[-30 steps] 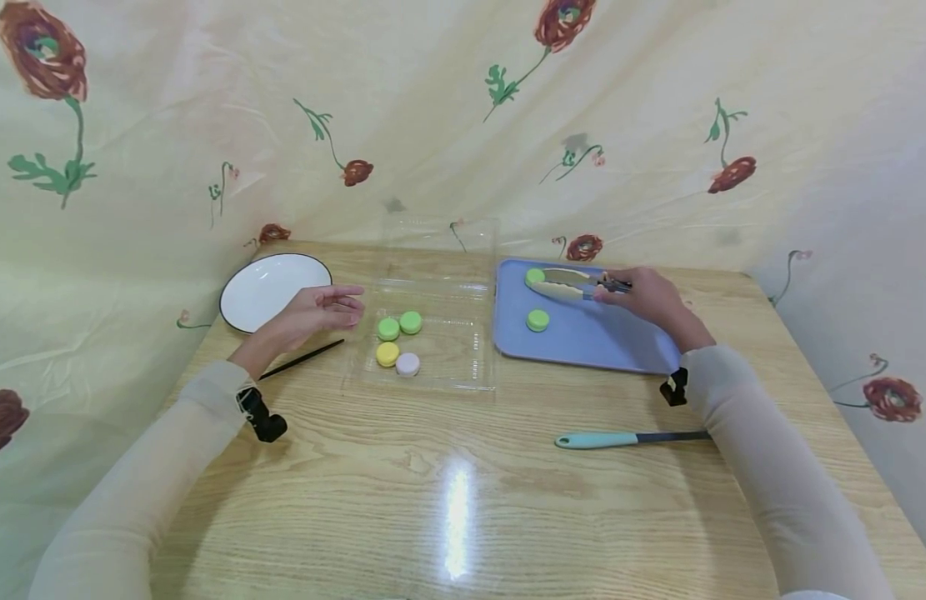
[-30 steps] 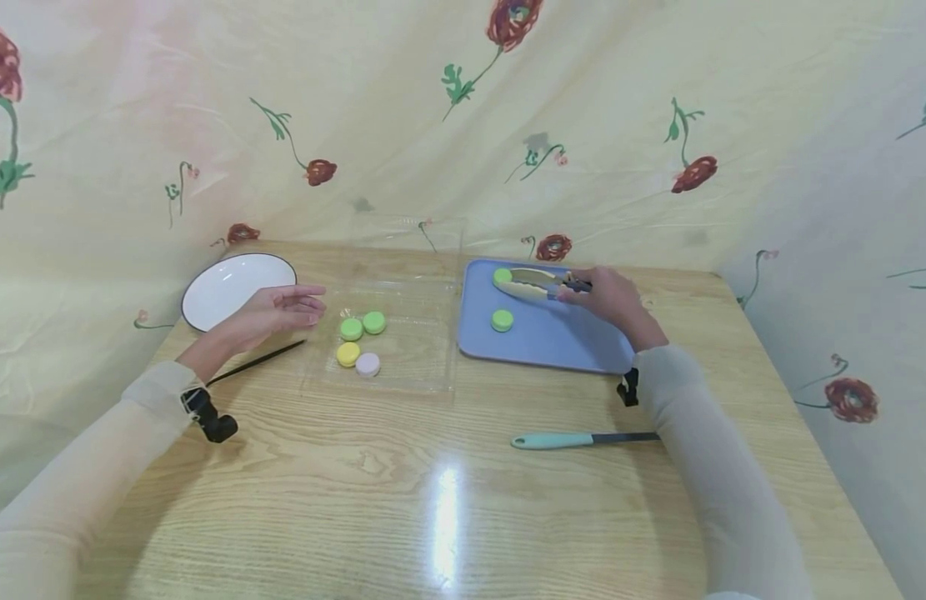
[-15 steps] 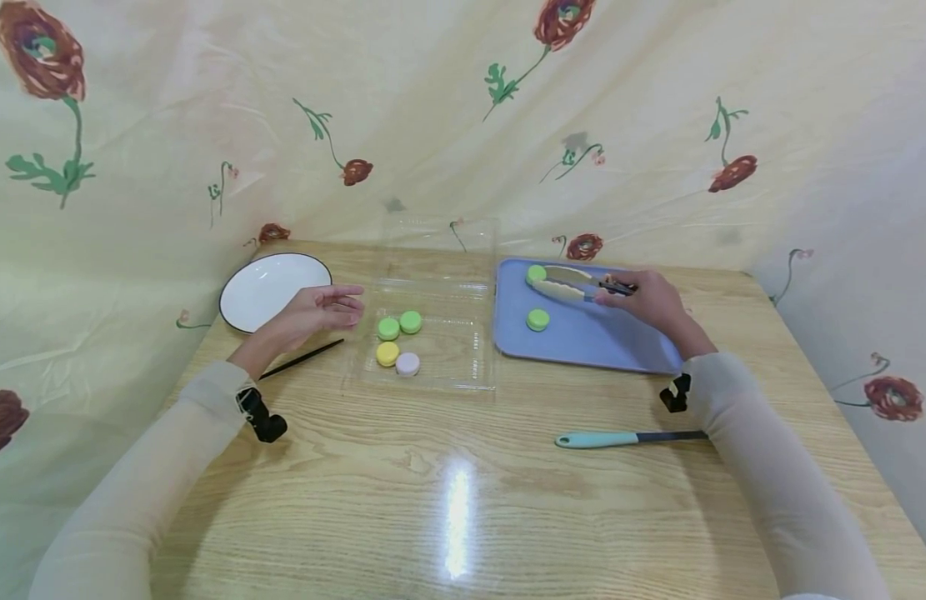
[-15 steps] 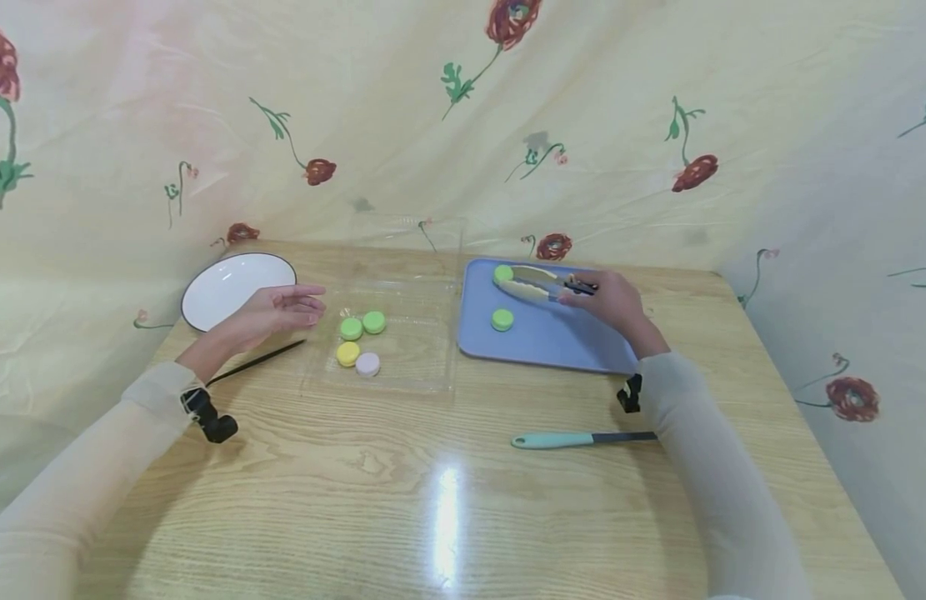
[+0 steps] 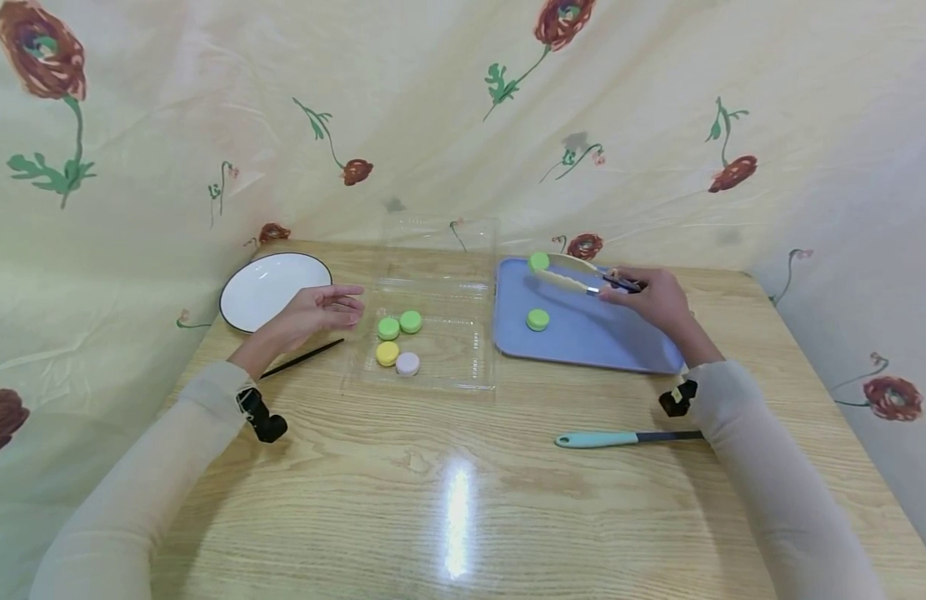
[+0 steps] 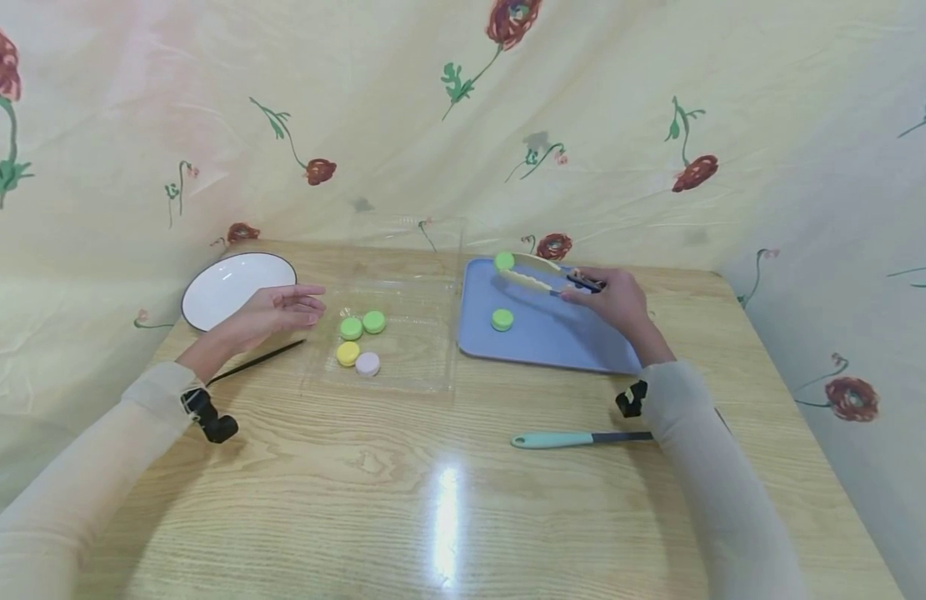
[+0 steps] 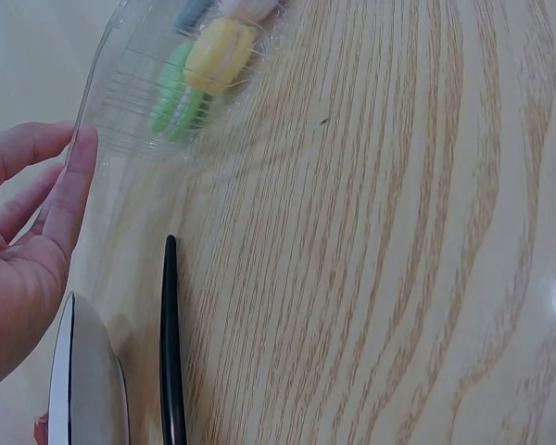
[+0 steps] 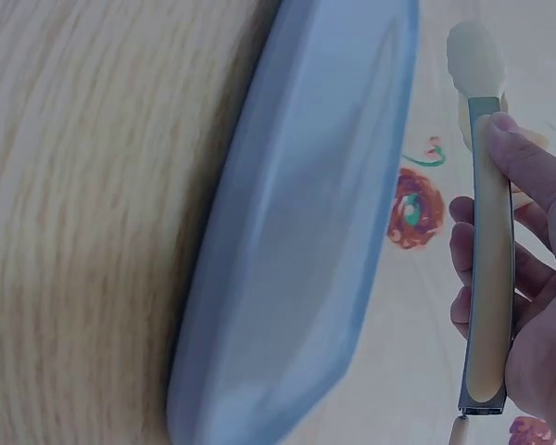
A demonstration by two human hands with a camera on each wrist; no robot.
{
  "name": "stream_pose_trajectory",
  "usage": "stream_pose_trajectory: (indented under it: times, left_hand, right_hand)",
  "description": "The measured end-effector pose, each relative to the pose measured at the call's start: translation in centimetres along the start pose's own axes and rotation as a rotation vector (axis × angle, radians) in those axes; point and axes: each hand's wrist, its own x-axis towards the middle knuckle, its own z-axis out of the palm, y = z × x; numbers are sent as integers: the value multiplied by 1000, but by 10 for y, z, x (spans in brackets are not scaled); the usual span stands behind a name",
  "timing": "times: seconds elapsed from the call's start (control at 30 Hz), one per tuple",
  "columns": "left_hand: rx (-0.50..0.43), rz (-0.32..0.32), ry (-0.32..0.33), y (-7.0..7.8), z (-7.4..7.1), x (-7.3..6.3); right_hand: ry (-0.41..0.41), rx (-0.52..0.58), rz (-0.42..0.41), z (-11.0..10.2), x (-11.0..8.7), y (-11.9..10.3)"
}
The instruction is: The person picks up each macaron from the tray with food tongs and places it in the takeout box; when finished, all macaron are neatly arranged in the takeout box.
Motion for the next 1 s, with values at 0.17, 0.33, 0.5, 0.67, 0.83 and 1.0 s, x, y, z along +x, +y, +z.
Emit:
stream_pose_trajectory:
  times: [0.17, 0.33, 0.5, 0.67, 0.83, 1.0]
  left_hand:
    - [2, 5, -5, 0, 0, 0]
    - [2, 4, -7, 0, 0, -1]
    - [3, 6, -7, 0, 0, -1]
    - [3, 8, -6, 0, 0, -1]
    - [10, 11, -9, 0, 0, -1]
    - [10, 8, -8, 0, -1, -1]
  right_hand:
    - [20, 44, -5, -3, -5, -7]
    - [27, 87, -16, -6, -10, -16]
    - [50, 127, -52, -8, -15, -24]
    - [69, 180, -94, -8, -18, -31]
    - [87, 198, -129, -7, -23, -43]
    - [82, 183, -151, -7, -29, -57]
